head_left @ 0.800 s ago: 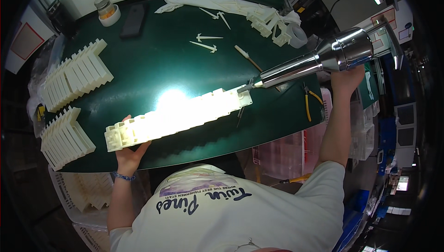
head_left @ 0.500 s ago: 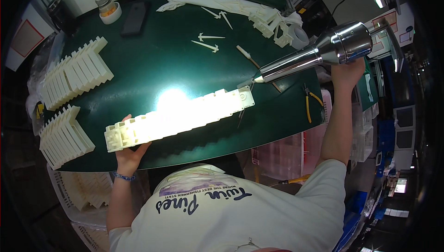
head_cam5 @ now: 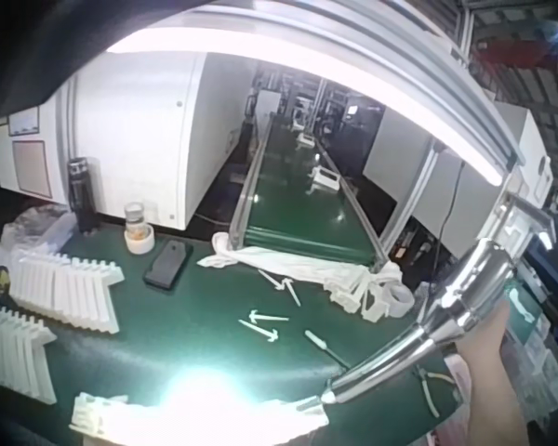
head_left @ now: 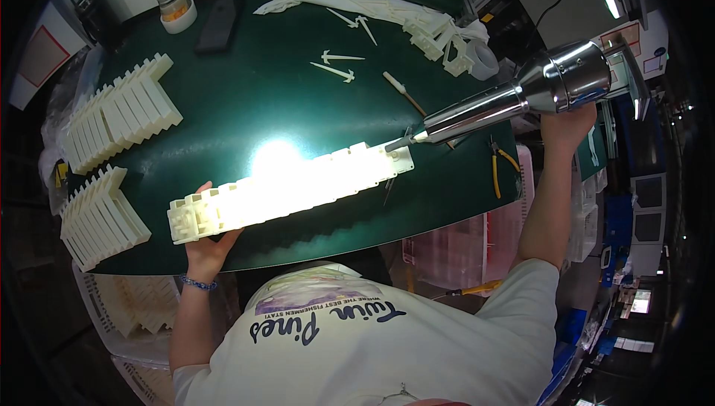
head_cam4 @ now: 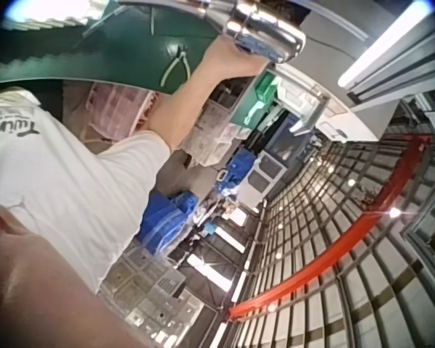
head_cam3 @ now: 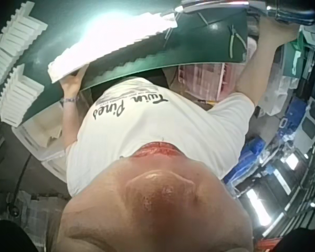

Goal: The recorder is assembling and inspecting white plastic components at a manufacturing station, using a brush and a hot air tool.

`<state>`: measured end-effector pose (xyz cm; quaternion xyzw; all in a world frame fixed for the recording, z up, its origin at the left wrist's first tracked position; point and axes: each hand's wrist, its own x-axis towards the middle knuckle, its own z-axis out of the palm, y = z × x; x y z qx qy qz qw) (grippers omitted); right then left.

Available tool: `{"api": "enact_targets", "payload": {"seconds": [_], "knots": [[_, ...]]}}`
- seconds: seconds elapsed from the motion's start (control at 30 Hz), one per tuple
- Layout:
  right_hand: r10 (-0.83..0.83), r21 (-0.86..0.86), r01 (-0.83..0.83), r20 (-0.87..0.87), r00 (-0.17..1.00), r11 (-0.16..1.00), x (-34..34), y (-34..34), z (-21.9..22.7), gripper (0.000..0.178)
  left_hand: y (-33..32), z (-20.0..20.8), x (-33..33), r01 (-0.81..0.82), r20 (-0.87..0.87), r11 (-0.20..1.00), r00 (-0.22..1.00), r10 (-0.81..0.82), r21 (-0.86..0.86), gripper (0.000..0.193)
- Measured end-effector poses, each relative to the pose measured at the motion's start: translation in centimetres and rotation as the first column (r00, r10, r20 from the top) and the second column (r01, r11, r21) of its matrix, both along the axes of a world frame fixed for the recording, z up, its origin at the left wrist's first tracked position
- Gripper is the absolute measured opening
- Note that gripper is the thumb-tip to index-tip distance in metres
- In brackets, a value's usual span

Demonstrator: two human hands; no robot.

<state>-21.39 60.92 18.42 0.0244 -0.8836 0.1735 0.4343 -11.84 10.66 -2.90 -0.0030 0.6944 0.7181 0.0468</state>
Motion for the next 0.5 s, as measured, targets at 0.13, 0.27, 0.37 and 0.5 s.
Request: {"api": "enact_targets", "payload": {"seconds": [0.13, 0.27, 0.37, 0.5], "knots": [[-0.020, 0.112, 0.024, -0.037, 0.999, 0.993, 0.9, -0.7, 0.4, 0.043, 0.2, 0.7, 0.0, -0.008, -0.087, 0.978, 0.996, -0.010, -0.209, 0.081], [-0.064, 0.156, 0.068, -0.030, 0.997, 0.985, 1.4, -0.8, 0.6, 0.045, 0.0, 0.8, 0.0, -0.004, -0.080, 0.960, 0.997, -0.019, -0.280, 0.082], [0.008, 0.107, -0.001, -0.060, 0.998, 0.994, 1.2, -0.1, 0.3, 0.044, 0.0, 0.7, 0.0, -0.011, -0.120, 0.955, 0.992, -0.026, -0.296, 0.083], [-0.006, 0.130, 0.018, -0.087, 0.996, 0.991, 1.4, -1.9, 0.8, 0.043, 0.1, 0.6, 0.1, -0.039, -0.182, 0.942, 0.983, -0.023, -0.333, 0.084]]}}
